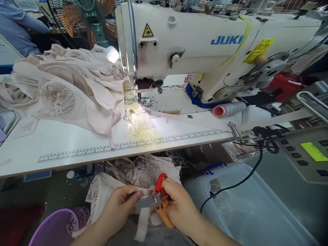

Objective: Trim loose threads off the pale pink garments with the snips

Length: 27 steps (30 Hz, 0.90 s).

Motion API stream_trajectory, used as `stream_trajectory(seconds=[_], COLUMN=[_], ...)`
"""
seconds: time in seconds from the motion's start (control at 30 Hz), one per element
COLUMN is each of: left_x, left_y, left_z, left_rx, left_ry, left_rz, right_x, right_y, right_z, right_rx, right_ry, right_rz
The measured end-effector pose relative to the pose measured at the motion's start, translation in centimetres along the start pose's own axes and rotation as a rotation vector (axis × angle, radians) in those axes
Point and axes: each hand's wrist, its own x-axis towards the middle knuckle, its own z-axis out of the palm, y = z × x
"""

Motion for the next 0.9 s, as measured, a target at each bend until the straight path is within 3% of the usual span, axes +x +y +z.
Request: stream_trajectory(seconds=[0.07,0.2,0.3,0.4,0.53,0.77,0.9], left_x=[0.1,0.3,0.1,-0.1,-0.3,-0.7,-1.0], left_y=[0.0,-0.2,-0.3,-0.2,-0.1,-0.1,0.5], left_z=[-0.5,-0.7,-0.4,-0.3,-0.6,-0.8,-1.0], left_rx=[0.027,0.06,0.033,0.027,0.051,0.161,0.25], left_ry=[-0.039,-0.03,-0.003,-0.006,-0.063,-0.09,-0.174], left_rz=[0.023,0.124,0.078,0.023,0.054,0.218,0.381], right_x=[-0.3,-0.7,-0.4,0.2,0.6,0.5,0.6], right_y=[0.0,-0.6,-1.0,-1.0,-0.8,-0.9,-1.2], right_z=[0.1,0.8,1.5,1.8,1.8,1.6,1.4], right_rx=[0.026,0.223,0.369,0.402,0.395,0.461,0.518], right_ry=[0.01,-0.098,-0.149,-0.12,-0.071,-0.129,-0.132], right_rz=[0.036,0.131,0.248,0.323,0.325,0.342,0.383])
